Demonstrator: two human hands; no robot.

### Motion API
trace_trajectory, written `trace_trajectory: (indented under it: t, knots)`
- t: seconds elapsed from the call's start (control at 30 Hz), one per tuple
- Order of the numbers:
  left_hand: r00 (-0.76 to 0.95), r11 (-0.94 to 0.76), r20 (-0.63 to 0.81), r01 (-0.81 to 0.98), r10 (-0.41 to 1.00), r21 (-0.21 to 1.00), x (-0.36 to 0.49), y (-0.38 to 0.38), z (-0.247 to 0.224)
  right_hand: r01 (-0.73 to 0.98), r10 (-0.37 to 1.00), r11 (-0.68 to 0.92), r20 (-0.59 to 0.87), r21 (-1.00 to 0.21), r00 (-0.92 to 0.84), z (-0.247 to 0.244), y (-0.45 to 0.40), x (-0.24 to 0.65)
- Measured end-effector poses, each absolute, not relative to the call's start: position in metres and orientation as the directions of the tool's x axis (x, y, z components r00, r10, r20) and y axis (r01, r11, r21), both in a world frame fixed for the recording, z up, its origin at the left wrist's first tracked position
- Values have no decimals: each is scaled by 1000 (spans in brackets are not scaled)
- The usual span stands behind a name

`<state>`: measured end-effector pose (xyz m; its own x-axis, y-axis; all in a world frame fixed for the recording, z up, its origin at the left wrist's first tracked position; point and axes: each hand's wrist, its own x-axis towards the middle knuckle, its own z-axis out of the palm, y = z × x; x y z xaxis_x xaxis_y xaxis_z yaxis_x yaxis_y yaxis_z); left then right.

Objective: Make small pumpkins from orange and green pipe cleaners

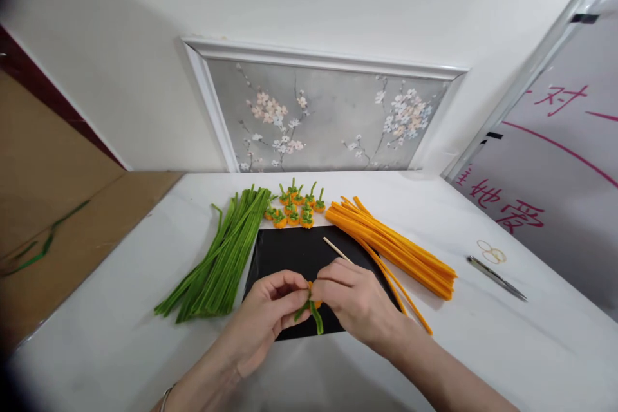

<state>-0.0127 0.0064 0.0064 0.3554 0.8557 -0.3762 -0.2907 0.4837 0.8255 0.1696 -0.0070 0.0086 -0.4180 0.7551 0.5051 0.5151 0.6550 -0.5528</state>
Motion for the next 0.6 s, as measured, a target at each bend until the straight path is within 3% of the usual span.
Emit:
trace_trajectory:
  t: [0.07,0.17,0.27,0.33,0.43,0.53,0.6]
  knots:
    - [300,378,-300,-248,906,892,-12,7,5,525,867,498,381,-690,-321,8,-7,174]
    - [211,22,-16,-28,977,999,-12,6,5,367,984,22,-44,-930,-171,13,-10,173]
    - [224,-341,297,195,928,920,-14,2,6,146,927,-259,-288,-955,-241,20,-12,164]
    - [252,-457,400,243,881,855,-15,0,7,97,916,-294,-310,-951,-256,24,-12,158]
    - [249,-482,424,261,871,836,-16,-1,7,140,929,-273,-299,-952,-217,27,-11,153]
    - [226,-399,351,226,909,889,-15,0,5,217,942,-219,-264,-951,-206,29,-10,154]
    - [210,-251,221,127,952,960,-14,2,4,323,953,-115,-196,-939,-231,31,-10,157]
